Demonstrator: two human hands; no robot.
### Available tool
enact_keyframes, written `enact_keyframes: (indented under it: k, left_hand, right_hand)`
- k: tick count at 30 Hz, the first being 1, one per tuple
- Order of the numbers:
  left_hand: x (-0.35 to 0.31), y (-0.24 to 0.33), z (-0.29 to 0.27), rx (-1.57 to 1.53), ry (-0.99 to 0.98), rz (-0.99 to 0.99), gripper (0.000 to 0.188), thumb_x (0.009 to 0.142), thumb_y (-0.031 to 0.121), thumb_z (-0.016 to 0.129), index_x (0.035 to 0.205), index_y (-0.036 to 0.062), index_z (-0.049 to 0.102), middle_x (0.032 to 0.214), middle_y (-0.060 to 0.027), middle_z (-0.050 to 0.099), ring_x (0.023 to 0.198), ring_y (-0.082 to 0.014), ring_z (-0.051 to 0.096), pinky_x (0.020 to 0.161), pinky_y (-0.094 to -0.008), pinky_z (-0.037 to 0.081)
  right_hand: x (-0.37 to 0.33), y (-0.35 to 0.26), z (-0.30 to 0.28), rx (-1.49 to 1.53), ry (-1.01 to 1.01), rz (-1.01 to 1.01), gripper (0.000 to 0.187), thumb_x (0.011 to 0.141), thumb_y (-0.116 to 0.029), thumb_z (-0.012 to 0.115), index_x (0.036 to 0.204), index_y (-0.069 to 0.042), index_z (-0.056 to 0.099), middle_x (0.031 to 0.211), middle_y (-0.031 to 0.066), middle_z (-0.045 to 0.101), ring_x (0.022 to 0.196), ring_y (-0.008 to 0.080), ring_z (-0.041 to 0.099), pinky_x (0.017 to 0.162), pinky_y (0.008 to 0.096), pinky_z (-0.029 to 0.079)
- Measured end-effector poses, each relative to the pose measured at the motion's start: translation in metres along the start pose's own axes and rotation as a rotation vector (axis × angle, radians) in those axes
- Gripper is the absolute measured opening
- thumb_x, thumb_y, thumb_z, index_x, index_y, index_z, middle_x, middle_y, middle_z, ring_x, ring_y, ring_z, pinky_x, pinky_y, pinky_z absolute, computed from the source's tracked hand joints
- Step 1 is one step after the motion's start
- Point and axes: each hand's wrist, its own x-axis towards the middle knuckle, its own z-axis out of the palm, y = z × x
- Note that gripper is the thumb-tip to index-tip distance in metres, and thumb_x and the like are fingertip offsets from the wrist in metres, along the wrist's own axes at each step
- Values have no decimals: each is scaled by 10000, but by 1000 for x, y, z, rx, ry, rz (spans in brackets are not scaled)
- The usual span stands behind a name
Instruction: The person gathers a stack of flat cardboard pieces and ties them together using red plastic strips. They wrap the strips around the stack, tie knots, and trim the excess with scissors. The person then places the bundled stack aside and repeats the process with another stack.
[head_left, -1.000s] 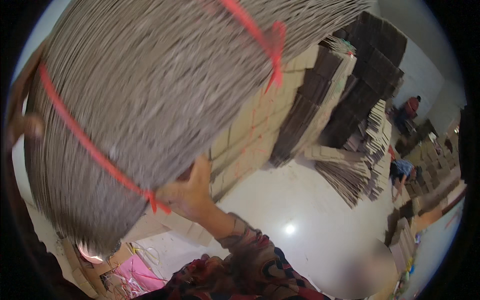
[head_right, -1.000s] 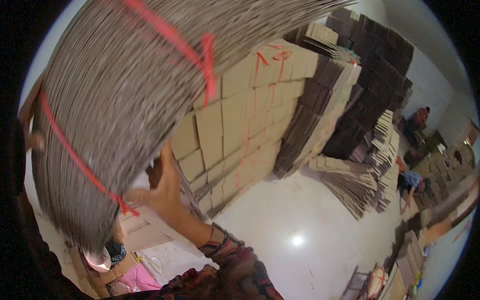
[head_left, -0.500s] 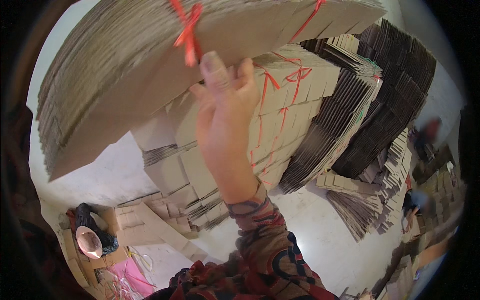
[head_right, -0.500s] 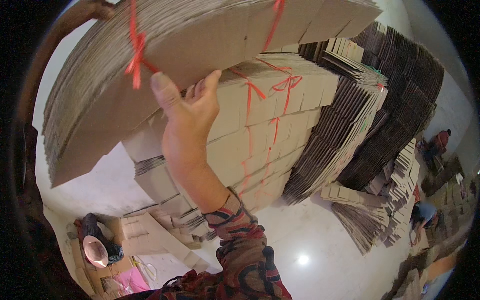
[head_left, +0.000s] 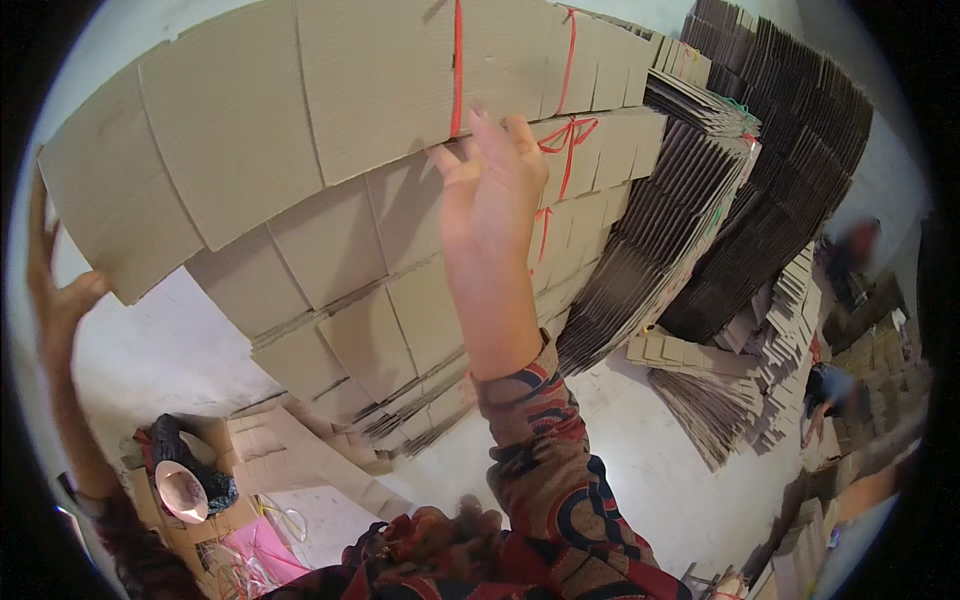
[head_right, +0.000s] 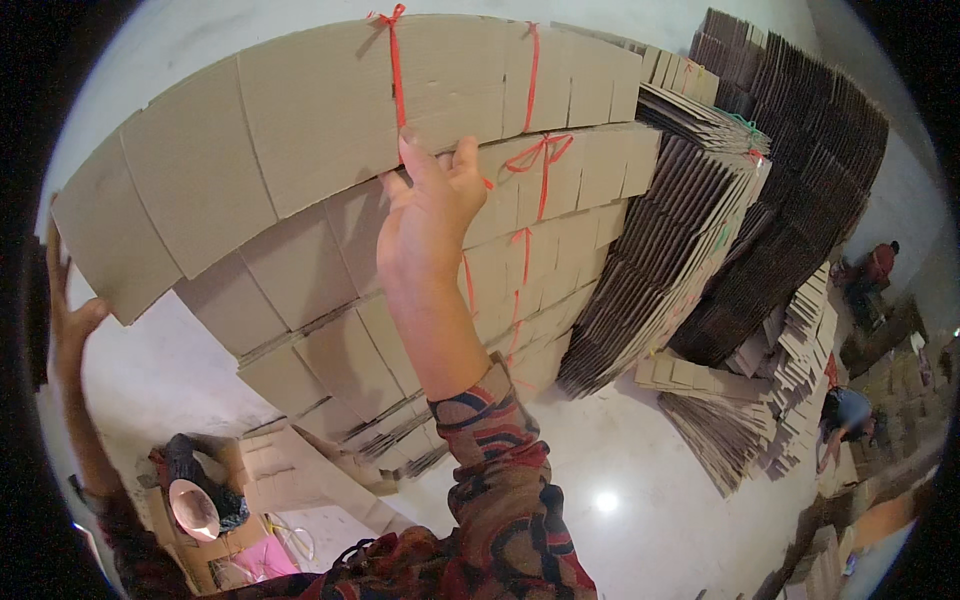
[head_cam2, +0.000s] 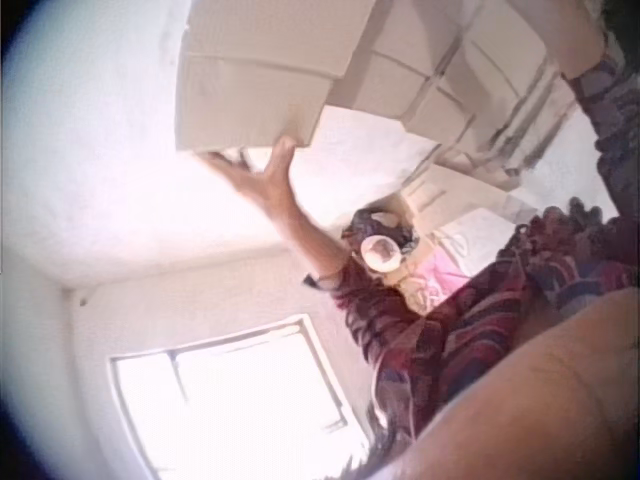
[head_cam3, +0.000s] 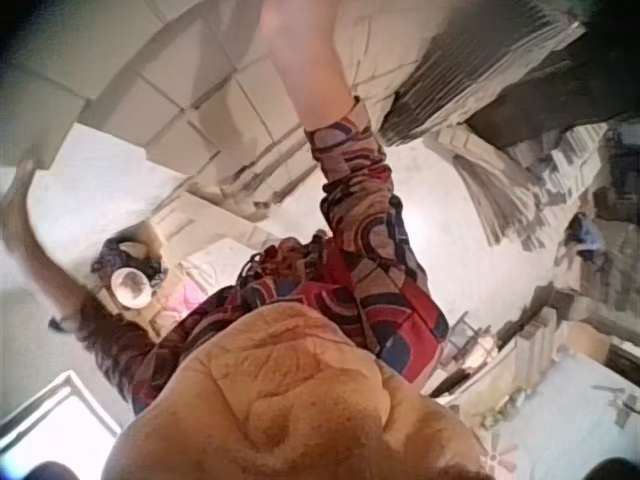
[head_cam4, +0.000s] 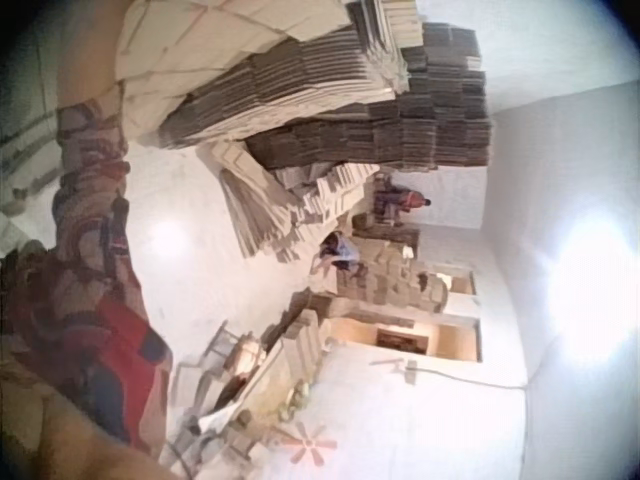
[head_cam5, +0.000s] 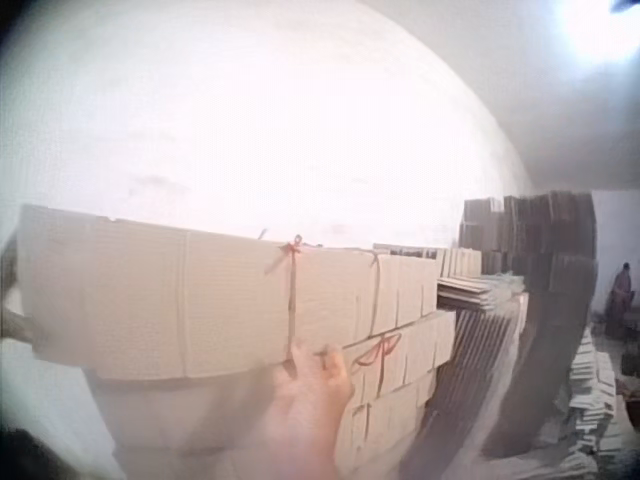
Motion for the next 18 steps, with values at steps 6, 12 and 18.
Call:
enact_keyframes:
  k: [6,12,18]
  left_hand:
    - [2,51,16,-477,137,-368,931,647,389,715,1356,-40,292,1264,-227,439,1147,-292,479,966,-390,398]
    - [37,76,37,-548,260,-303,823,721,225,704,1376,-9,264,1314,-212,399,1173,-291,456,978,-386,396]
    - [13,59,82,-435,292,-168,1022,670,447,720,1423,65,143,1390,-220,272,1252,-340,348,1012,-437,348]
  right_hand:
    - [0,-6,13,110,-37,105,201,839,-91,553,966,-14,418,1026,128,441,1014,279,468,903,553,377]
    - [22,-12,15,60,7,82,152,815,-104,588,843,-37,455,862,52,458,847,210,498,869,512,422]
    - [33,-25,-8,-646,-26,67,259,831,-152,599,868,91,518,915,193,558,858,297,599,772,477,510]
